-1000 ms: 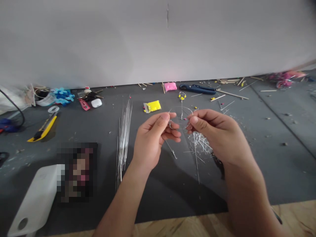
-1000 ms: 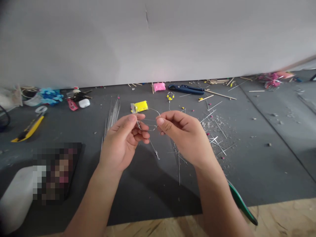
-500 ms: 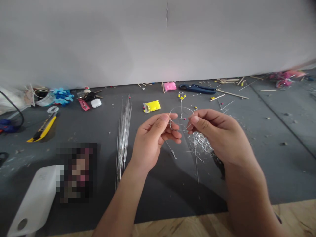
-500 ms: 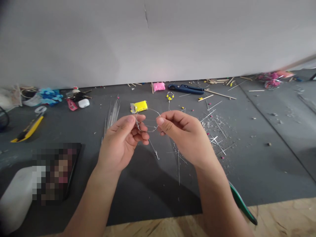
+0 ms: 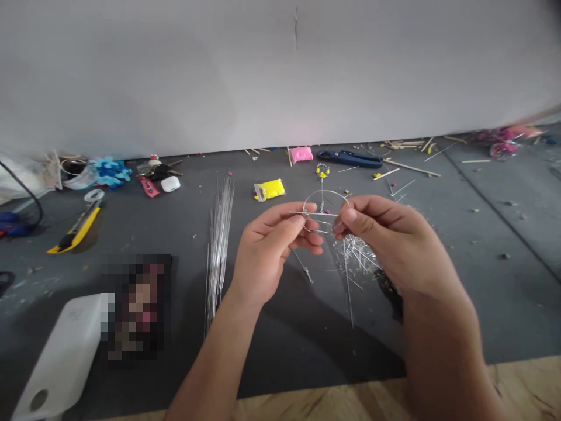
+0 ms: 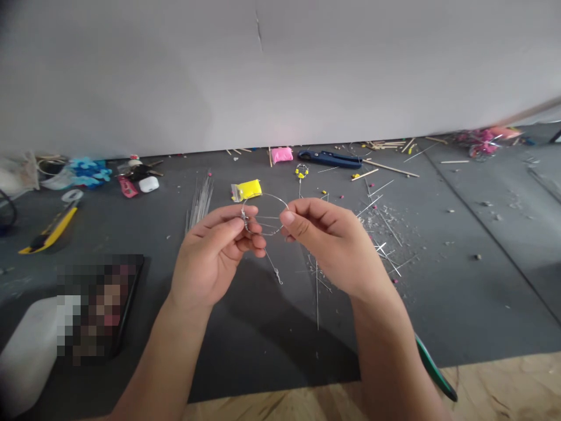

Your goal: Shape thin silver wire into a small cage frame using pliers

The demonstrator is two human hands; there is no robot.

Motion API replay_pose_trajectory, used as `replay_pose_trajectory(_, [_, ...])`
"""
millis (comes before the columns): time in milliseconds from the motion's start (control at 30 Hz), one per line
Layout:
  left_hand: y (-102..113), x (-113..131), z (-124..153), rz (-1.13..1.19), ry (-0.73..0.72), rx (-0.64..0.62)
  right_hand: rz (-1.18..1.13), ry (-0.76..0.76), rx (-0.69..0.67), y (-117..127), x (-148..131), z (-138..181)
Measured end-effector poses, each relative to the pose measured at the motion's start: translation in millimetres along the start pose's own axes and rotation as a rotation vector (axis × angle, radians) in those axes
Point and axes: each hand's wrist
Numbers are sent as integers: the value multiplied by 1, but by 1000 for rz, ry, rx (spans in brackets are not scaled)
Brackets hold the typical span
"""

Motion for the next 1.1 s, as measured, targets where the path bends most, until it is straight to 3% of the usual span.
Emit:
replay_pose_trajectory(433, [0, -2, 1, -94, -49, 36, 101, -14, 11, -1, -3, 0])
replay_pose_trajectory(833, [-1, -8, -3, -197, -172, 194, 110, -4, -45, -4, -5, -1])
replay_pose_trajectory(1100, [0, -10, -4, -218, -224, 227, 126, -33, -48, -7, -7, 0])
Point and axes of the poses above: each hand's wrist, its own z-axis away from the middle knuckle, its own y-axis out of the back of the hand, x = y × z, and after that the axes turned 9 degrees about y, right-handed
